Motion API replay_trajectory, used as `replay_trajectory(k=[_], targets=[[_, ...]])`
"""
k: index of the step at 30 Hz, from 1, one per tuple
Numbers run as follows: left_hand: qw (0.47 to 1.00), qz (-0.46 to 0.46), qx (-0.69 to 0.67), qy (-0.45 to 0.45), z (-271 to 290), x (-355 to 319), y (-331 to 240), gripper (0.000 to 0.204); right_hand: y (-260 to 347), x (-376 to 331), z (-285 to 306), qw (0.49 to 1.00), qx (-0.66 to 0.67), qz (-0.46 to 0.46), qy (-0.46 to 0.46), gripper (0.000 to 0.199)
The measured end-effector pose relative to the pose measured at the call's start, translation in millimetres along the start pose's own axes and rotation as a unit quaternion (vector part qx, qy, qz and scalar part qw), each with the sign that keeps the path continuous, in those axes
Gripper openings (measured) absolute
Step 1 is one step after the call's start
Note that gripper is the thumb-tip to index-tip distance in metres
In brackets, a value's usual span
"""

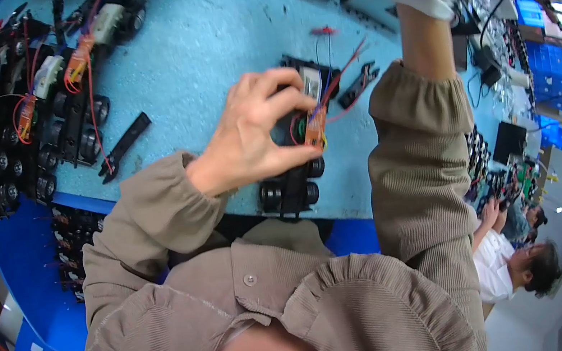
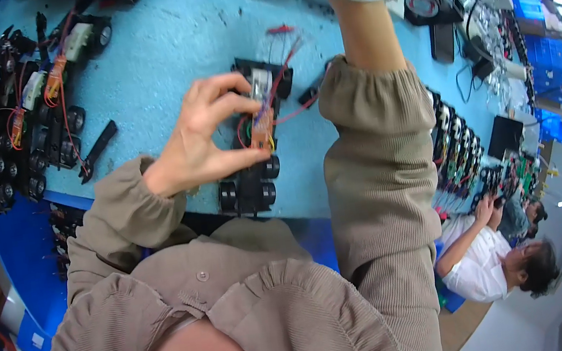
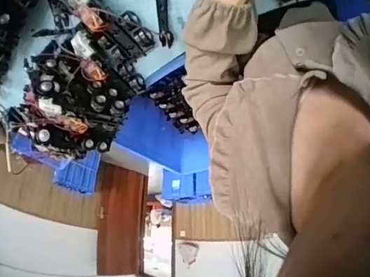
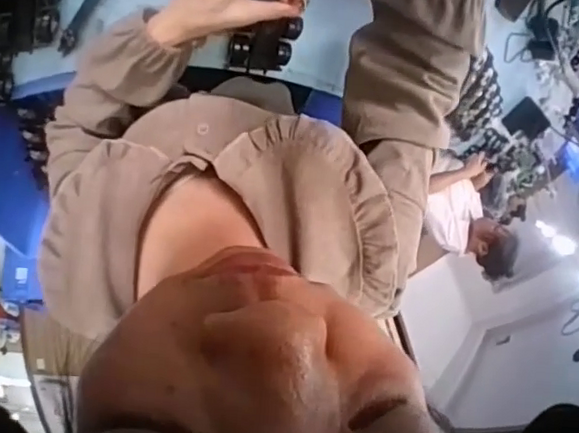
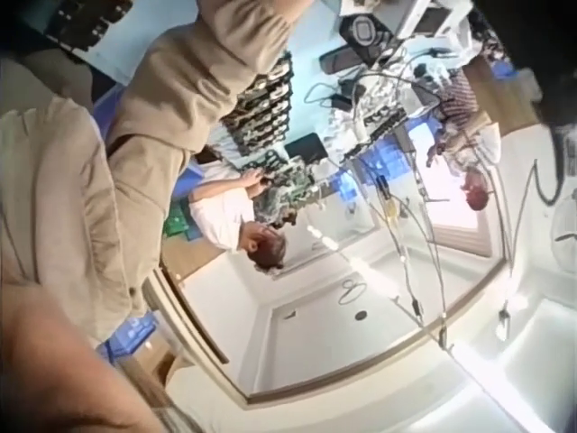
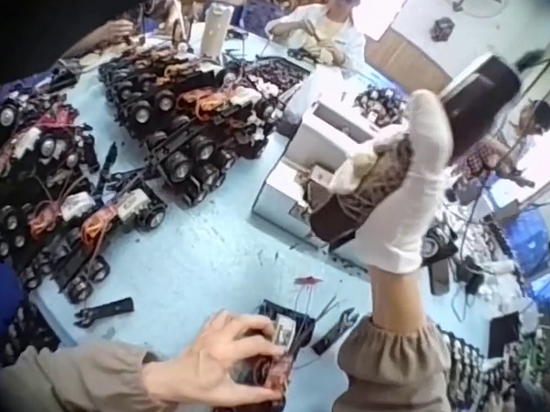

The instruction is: Assemble electronic components into toy car chassis using an electric screwdriver.

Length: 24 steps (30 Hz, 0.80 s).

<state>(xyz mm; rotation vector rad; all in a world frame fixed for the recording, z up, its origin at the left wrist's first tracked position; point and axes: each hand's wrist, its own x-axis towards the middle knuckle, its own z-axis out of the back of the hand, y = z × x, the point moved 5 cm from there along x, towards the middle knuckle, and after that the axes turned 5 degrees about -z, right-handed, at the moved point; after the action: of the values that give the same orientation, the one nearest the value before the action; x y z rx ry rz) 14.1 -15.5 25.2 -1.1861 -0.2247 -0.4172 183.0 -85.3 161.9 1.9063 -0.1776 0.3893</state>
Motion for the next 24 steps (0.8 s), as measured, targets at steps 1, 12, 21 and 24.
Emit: replay_trajectory(k=[1, 12, 21, 24], targets=[[1.000, 0.004, -0.009, 0.010, -1, -1, 0, 0.046, 9, -12, 10, 1.000, -0.006, -0.005, -0.011, 0.035], [0.999, -0.011, 0.014, 0.034, -4, -1, 2, 0.053, 57, -138, 78, 0.991, 0.068, -0.072, 0.090, 0.060], [0.999, -0.004, 0.013, 0.039, -5, -4, 2, 0.053, 39, -147, 75, 0.993, 0.062, -0.052, 0.088, 0.063], [0.999, -0.009, 0.018, 0.042, -7, 0, -1, 0.053, 40, -149, 75, 0.995, 0.032, -0.050, 0.079, 0.063]])
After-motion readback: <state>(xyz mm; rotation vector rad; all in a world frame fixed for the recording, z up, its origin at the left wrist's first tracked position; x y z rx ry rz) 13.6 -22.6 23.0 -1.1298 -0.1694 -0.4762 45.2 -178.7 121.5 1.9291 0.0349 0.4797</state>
